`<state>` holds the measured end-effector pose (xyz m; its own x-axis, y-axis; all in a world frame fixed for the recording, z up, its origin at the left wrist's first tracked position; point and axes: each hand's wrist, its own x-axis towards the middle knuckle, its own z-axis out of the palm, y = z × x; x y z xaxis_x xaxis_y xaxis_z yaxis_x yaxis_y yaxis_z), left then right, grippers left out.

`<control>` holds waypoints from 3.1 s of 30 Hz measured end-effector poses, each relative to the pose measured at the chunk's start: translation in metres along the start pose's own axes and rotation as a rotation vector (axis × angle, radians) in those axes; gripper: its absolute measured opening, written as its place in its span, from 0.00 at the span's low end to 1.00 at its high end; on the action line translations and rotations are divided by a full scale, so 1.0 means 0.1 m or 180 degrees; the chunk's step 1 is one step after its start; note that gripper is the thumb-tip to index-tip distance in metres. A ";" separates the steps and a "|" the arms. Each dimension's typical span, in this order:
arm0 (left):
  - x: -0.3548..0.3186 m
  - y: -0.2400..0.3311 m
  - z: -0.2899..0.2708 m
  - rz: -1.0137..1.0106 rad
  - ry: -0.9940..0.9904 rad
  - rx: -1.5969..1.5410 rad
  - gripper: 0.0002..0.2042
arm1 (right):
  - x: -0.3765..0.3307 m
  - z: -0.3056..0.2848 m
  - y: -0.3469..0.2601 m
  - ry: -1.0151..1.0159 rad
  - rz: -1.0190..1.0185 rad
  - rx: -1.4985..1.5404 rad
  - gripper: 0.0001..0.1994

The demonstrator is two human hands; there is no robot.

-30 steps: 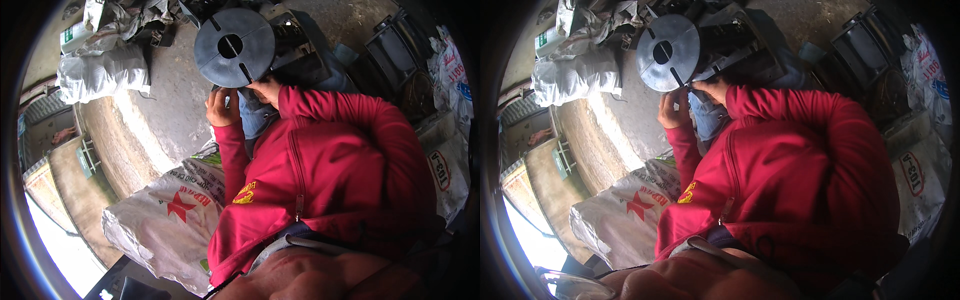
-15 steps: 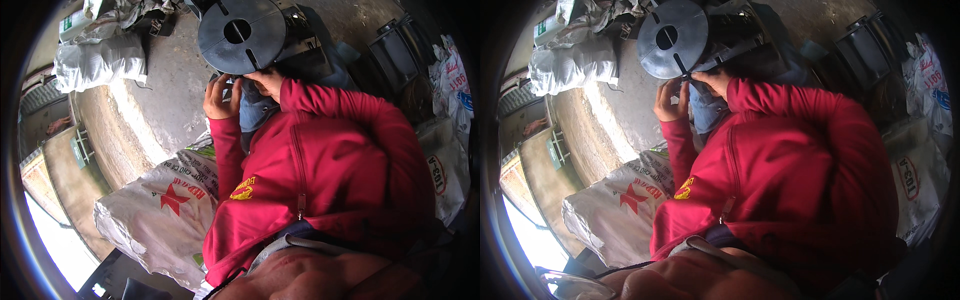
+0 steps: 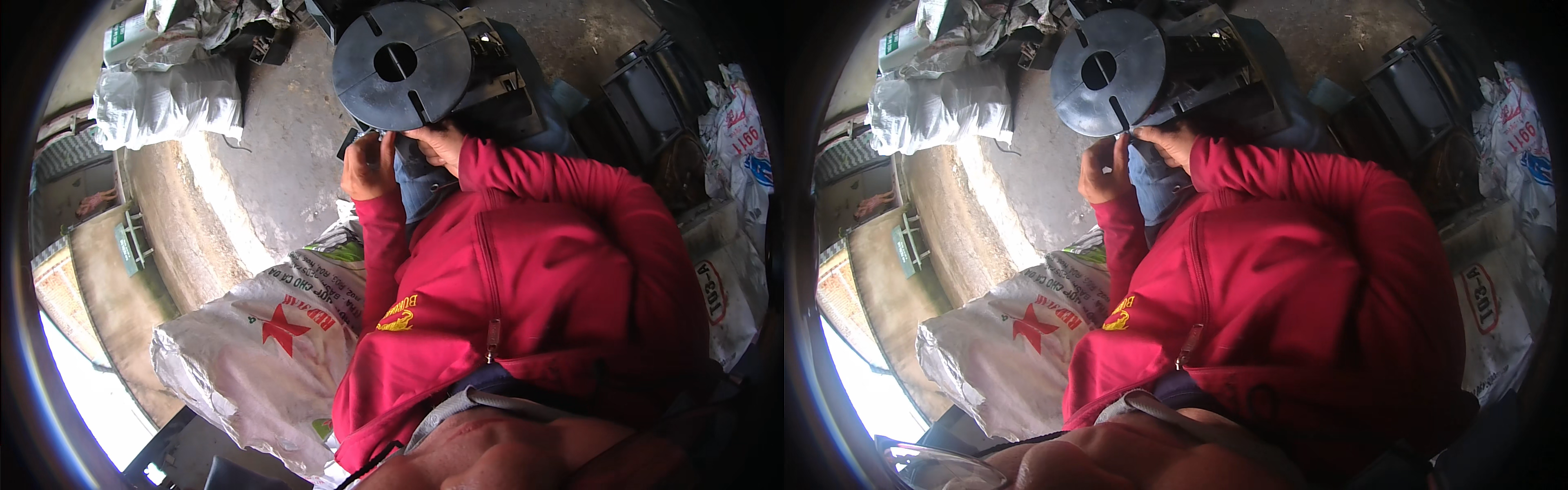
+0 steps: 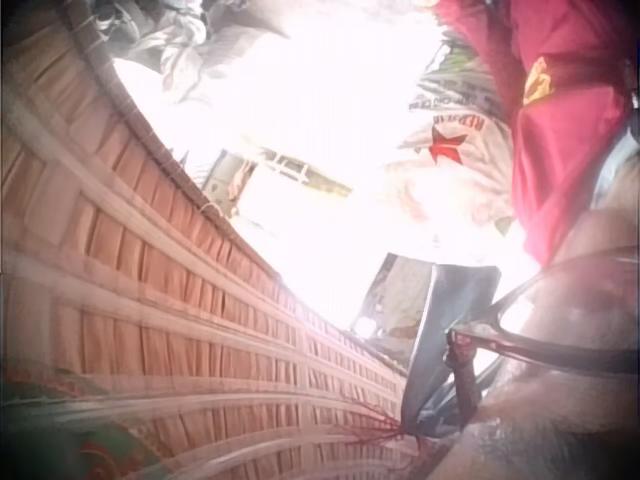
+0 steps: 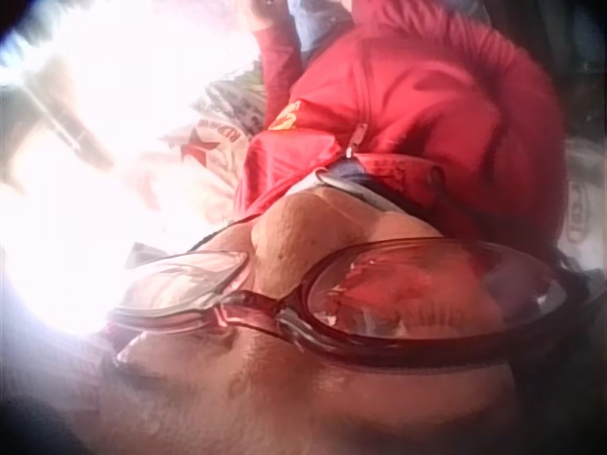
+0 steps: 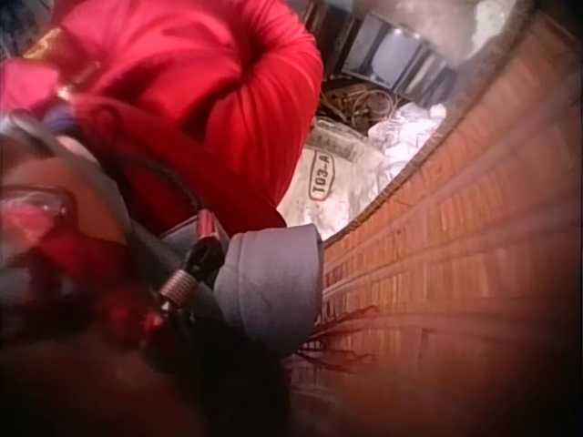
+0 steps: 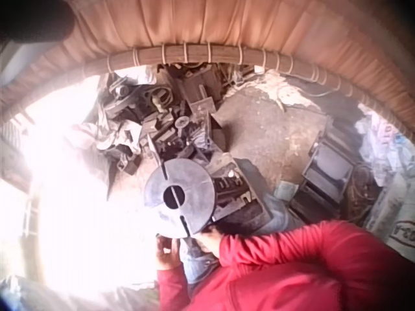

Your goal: The person uses a wrench to tighten bolts on a circular metal component attached to a larger machine. They repeatedly adjust the wrench and reposition their hands to secure the fasteners.

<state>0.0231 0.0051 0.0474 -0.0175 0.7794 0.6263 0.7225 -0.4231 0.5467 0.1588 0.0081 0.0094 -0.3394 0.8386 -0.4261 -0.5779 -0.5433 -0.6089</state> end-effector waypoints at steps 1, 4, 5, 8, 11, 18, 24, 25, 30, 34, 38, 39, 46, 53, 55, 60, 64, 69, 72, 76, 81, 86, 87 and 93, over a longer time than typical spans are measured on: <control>-0.01 -0.02 -0.01 0.0003 -0.0122 0.0068 0.08 | 0.00 0.01 0.00 -0.0019 -0.0030 0.0099 0.08; 0.09 -0.11 -0.09 0.0361 -0.0612 0.0347 0.08 | -0.02 0.03 -0.03 0.0102 -0.0129 0.0029 0.08; 0.14 -0.09 -0.13 0.0491 -0.0727 0.0332 0.08 | 0.00 0.02 0.01 0.0156 -0.0154 -0.0021 0.09; 0.20 0.00 -0.17 0.0542 -0.0804 0.0100 0.13 | -0.04 0.01 -0.07 0.0006 -0.0106 0.0030 0.09; -0.01 0.24 -0.25 -0.0156 -0.0559 -0.0197 0.15 | -0.04 0.06 -0.06 0.0226 -0.0155 -0.0100 0.10; -0.64 0.00 0.05 0.1037 -0.2909 0.0828 0.06 | -0.10 0.07 -0.12 -0.0224 0.0044 -0.0012 0.15; -0.45 -0.06 -0.77 -0.0644 -0.2723 -0.0348 0.06 | -0.03 -0.02 -0.05 -0.0284 0.0120 0.0048 0.14; -0.38 -0.09 -0.89 -0.0769 -0.2613 -0.0513 0.06 | -0.01 -0.08 -0.05 -0.0206 0.0038 0.0049 0.14; -0.28 0.10 -1.12 -0.0519 -0.1230 -0.0422 0.07 | -0.05 0.06 -0.11 -0.0164 -0.0044 -0.0037 0.16; -0.40 -0.04 -0.79 0.0478 -0.0460 0.0396 0.14 | -0.05 0.03 -0.10 -0.0198 -0.0017 -0.0039 0.15; -0.40 -0.05 -0.68 0.0664 -0.0536 0.0492 0.20 | -0.03 -0.04 -0.07 -0.0191 0.0067 -0.0019 0.16; -0.39 -0.04 -0.65 0.0688 -0.0667 0.0557 0.21 | -0.02 -0.05 -0.06 -0.0178 0.0101 -0.0001 0.16; -0.40 0.01 -0.66 0.0630 -0.0017 0.0421 0.20 | -0.02 -0.05 -0.08 -0.0267 0.0104 0.0008 0.13; -0.35 0.01 -0.62 0.0614 -0.0065 0.0590 0.21 | -0.05 -0.01 -0.12 -0.0247 0.0100 -0.0064 0.13; -0.40 -0.06 -0.54 0.0569 -0.0430 0.0679 0.21 | -0.04 -0.03 -0.10 -0.0244 0.0102 -0.0051 0.14; -0.43 -0.04 -0.59 0.0626 -0.0099 0.0461 0.21 | -0.06 -0.01 -0.09 -0.0251 0.0023 -0.0074 0.16; -0.49 0.04 -0.52 -0.1140 -0.0045 -0.1668 0.13 | -0.09 0.03 -0.13 -0.0163 0.0060 -0.0145 0.17; -0.19 0.02 -0.27 -0.0861 -0.0160 -0.0645 0.08 | -0.10 0.06 -0.10 0.0004 -0.0032 -0.0095 0.16; -0.01 0.03 -0.11 -0.0225 0.0062 -0.0189 0.12 | -0.10 0.08 -0.10 0.0012 0.0019 -0.0041 0.15; -0.06 -0.04 -0.02 -0.0320 -0.0009 -0.0070 0.12 | -0.11 0.06 -0.10 -0.0060 0.0038 0.0023 0.14; -0.09 -0.06 0.04 -0.0433 -0.0035 -0.0221 0.11 | -0.10 0.05 -0.10 -0.0109 0.0086 0.0032 0.12; -0.07 -0.08 -0.07 0.0083 -0.0415 -0.0569 0.16 | -0.05 0.00 -0.05 -0.0128 0.0004 0.0099 0.10; -0.08 -0.03 -0.08 0.0022 -0.0287 -0.0600 0.15 | -0.08 0.02 -0.05 -0.0102 0.0014 0.0057 0.10; -0.10 -0.07 0.06 -0.0036 0.0223 -0.0553 0.10 | -0.08 0.05 -0.08 -0.0012 0.0148 0.0024 0.15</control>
<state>0.0223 0.0030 0.0339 -0.0775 0.7530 0.6535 0.5918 -0.4928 0.6380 0.1628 0.0061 0.0207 -0.3687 0.8126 -0.4514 -0.5670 -0.5814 -0.5835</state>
